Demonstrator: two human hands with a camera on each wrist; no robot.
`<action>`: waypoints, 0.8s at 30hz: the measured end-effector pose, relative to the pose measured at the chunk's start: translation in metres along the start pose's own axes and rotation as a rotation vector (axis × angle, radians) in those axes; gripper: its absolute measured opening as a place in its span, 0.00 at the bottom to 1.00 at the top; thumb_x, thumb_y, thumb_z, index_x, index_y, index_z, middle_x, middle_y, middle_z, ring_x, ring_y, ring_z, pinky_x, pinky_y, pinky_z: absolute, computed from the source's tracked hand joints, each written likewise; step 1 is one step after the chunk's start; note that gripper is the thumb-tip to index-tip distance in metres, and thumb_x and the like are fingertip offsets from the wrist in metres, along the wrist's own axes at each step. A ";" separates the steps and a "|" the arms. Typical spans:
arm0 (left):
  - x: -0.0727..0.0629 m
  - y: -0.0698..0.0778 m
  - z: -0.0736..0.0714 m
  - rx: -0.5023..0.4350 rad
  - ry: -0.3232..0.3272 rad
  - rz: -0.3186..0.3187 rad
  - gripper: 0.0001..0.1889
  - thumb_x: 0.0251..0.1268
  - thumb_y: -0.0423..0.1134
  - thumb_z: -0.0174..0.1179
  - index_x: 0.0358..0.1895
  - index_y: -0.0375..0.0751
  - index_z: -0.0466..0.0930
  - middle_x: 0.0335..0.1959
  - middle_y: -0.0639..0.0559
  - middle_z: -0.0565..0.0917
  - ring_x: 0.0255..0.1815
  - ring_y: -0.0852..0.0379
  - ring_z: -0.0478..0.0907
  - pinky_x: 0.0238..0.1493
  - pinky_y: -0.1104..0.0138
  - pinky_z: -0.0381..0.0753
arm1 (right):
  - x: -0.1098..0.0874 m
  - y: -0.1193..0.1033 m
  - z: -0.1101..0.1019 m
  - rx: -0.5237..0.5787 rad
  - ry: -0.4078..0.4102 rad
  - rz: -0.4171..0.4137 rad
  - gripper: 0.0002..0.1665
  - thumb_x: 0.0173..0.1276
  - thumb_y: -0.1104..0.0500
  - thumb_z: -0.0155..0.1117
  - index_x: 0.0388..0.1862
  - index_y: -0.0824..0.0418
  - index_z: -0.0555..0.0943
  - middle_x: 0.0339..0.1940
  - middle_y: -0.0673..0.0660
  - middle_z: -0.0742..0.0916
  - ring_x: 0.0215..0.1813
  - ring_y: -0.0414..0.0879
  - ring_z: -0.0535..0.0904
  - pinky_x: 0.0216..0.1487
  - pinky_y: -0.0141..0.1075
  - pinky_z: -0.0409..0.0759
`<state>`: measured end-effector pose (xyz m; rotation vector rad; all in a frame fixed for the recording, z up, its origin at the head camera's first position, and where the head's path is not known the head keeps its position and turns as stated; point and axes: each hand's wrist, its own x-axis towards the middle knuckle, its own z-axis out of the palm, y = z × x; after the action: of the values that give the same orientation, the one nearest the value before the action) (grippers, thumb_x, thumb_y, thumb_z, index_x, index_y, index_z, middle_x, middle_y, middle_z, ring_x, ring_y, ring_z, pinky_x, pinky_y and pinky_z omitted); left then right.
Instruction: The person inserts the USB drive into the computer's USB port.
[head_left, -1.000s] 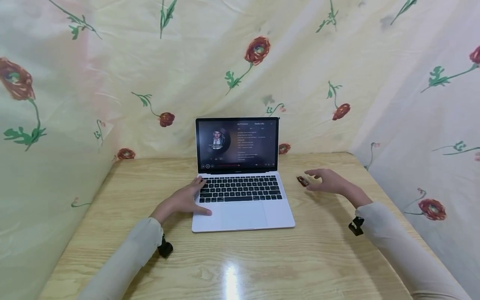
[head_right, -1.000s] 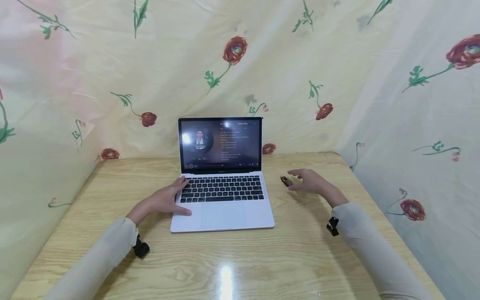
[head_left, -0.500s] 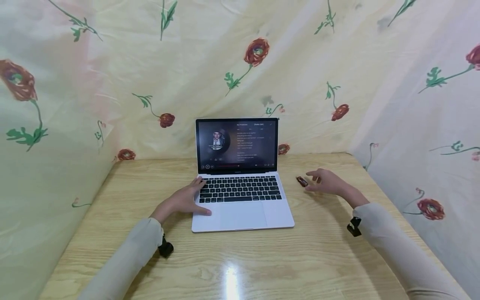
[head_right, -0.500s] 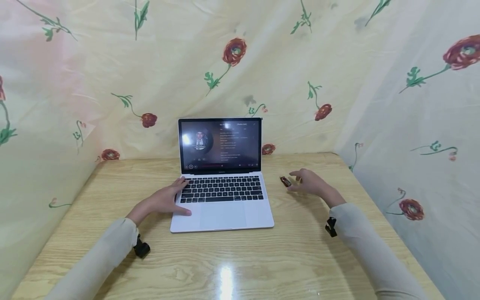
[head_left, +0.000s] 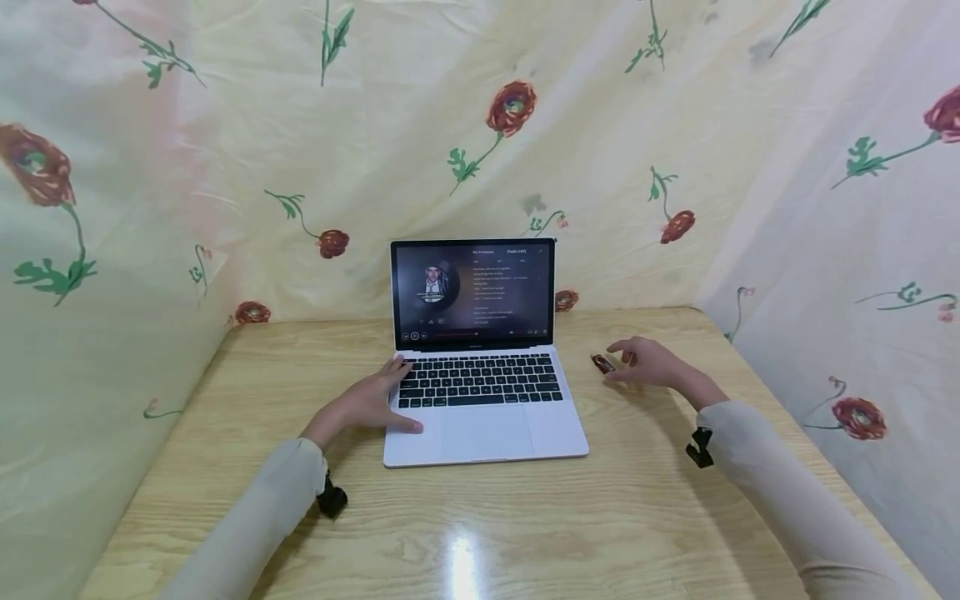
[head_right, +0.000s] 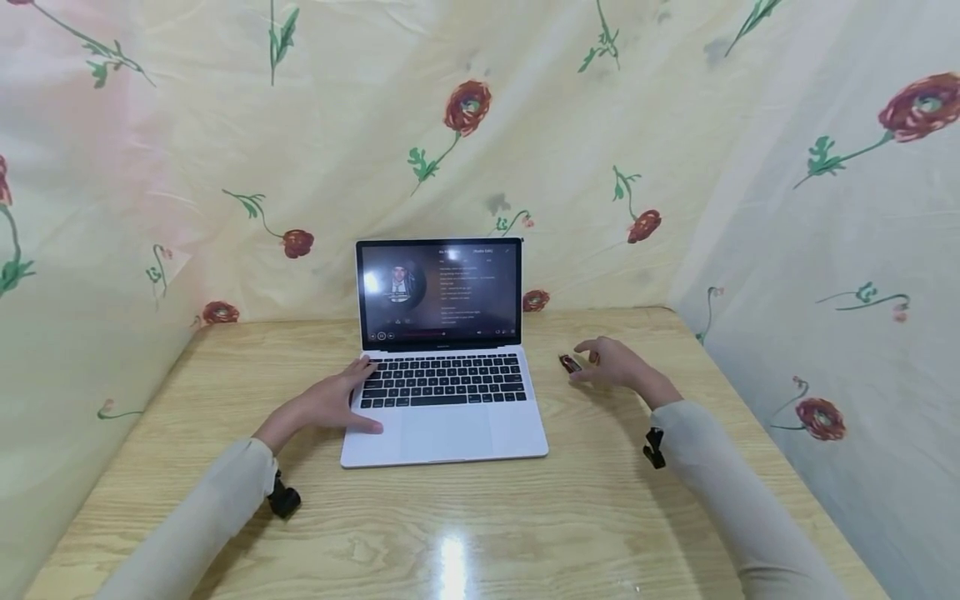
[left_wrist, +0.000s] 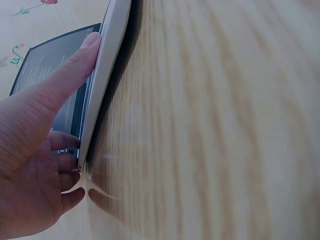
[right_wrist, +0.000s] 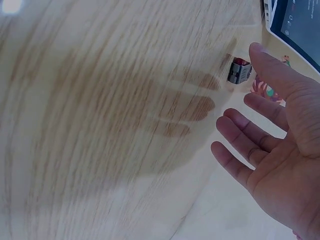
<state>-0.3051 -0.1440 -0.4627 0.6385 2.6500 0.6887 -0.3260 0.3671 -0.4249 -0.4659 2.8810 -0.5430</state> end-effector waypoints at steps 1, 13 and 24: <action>0.000 0.000 0.000 0.000 0.000 -0.001 0.66 0.48 0.70 0.73 0.83 0.39 0.47 0.86 0.43 0.39 0.86 0.42 0.37 0.83 0.44 0.49 | 0.000 0.000 0.000 0.000 0.001 0.005 0.36 0.67 0.50 0.73 0.64 0.73 0.78 0.44 0.67 0.86 0.43 0.53 0.82 0.45 0.50 0.83; -0.001 0.003 -0.002 -0.008 -0.005 0.000 0.66 0.48 0.69 0.73 0.83 0.39 0.46 0.86 0.42 0.39 0.86 0.42 0.36 0.83 0.44 0.49 | 0.007 0.001 0.004 -0.003 -0.006 0.055 0.36 0.64 0.47 0.75 0.62 0.70 0.79 0.41 0.62 0.84 0.38 0.48 0.76 0.39 0.39 0.75; -0.001 0.001 -0.001 -0.010 -0.003 0.002 0.66 0.48 0.69 0.74 0.83 0.40 0.47 0.86 0.42 0.40 0.86 0.43 0.36 0.83 0.44 0.49 | 0.008 0.000 0.008 -0.020 -0.021 0.038 0.40 0.60 0.45 0.78 0.63 0.69 0.79 0.52 0.69 0.81 0.50 0.58 0.80 0.49 0.52 0.82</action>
<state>-0.3045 -0.1438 -0.4612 0.6385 2.6420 0.7004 -0.3315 0.3617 -0.4326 -0.4165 2.8712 -0.5005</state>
